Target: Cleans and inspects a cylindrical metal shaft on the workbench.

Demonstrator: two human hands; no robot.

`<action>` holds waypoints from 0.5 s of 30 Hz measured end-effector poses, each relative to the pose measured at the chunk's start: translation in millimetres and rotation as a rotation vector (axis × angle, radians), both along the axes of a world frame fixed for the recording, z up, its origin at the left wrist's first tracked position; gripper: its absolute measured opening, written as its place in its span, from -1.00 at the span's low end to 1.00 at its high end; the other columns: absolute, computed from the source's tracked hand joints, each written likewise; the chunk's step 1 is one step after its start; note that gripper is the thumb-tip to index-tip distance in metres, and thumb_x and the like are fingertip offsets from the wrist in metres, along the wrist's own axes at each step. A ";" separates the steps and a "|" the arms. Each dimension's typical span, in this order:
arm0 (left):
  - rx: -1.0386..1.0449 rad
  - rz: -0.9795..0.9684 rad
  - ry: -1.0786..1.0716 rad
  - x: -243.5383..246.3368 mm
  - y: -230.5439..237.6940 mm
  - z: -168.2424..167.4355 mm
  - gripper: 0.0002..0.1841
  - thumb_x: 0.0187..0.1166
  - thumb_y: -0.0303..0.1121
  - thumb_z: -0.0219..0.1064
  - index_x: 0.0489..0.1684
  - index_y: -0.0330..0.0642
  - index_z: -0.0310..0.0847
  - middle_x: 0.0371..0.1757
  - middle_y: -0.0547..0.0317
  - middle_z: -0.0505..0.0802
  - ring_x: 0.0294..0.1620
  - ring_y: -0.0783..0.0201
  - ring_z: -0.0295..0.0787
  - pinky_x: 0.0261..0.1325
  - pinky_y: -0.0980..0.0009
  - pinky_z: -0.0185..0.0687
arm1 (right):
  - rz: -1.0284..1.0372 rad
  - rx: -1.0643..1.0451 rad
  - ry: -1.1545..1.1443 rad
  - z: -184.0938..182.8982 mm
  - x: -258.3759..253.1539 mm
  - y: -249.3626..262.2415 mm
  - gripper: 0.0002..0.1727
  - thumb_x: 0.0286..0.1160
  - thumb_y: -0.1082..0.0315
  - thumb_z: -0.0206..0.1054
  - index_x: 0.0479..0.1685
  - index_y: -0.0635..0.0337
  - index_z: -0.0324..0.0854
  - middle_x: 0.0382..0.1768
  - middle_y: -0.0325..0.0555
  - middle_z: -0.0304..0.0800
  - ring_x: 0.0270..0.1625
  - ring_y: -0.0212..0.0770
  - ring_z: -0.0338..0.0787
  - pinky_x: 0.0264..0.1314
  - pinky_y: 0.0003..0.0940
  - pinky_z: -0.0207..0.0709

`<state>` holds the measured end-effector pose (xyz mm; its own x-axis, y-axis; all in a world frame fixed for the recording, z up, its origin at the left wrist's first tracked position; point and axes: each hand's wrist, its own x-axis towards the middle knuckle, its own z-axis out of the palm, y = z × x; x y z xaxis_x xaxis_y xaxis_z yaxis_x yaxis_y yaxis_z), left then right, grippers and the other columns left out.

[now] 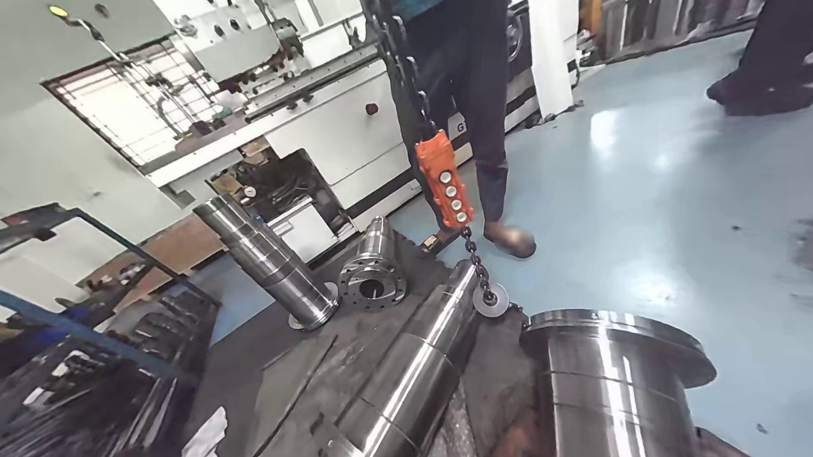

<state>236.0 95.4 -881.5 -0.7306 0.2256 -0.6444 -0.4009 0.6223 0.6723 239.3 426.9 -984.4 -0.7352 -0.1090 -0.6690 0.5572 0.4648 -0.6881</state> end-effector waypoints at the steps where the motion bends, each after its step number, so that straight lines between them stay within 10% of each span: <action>1: -0.017 -0.042 0.003 -1.1 -0.7 1.5 -0.58 0.80 -0.50 0.08 0.56 -0.57 0.35 0.46 -0.46 0.61 0.44 -0.15 0.57 0.53 0.04 0.42 | 0.021 0.079 0.042 2.9 0.5 -7.1 -0.76 0.48 0.59 0.31 0.09 0.43 0.58 -0.16 0.19 0.73 -0.25 -0.02 0.78 -0.16 -0.01 0.71; 4: -0.056 -0.128 0.051 -4.1 -2.7 -15.8 -0.50 0.72 -0.54 0.18 0.62 -0.55 0.28 0.49 -0.51 0.57 0.48 -0.23 0.54 0.54 -0.03 0.41 | 0.059 0.266 0.184 17.5 2.2 -32.7 -0.66 0.48 0.52 0.40 0.17 0.57 0.61 0.10 0.55 0.72 0.20 0.40 0.75 0.30 0.32 0.53; 7: 0.010 0.012 0.114 20.4 2.3 -0.8 -0.49 0.84 -0.42 -0.01 0.72 -0.48 0.20 0.66 -0.38 0.46 0.68 -0.10 0.39 0.72 0.13 0.23 | 0.195 0.260 0.318 22.2 3.7 -38.4 -0.41 0.61 0.36 0.36 0.50 0.59 0.39 0.36 0.55 0.60 0.47 0.39 0.60 0.59 0.22 0.37; 15: -0.277 -0.048 0.279 -7.0 15.5 -18.6 -0.51 0.88 -0.28 -0.02 0.65 -0.40 0.37 0.61 -0.32 0.56 0.67 -0.15 0.44 0.71 -0.02 0.26 | 0.338 0.292 0.098 25.6 -4.4 -32.7 -0.43 0.59 0.52 0.30 0.58 0.56 0.33 0.47 0.50 0.50 0.57 0.30 0.50 0.66 0.13 0.27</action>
<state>229.0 110.9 -900.1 -0.8793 0.1089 -0.4637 -0.1926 0.8091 0.5552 235.0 394.2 -958.8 -0.7523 -0.1705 -0.6363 0.2798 0.7918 -0.5429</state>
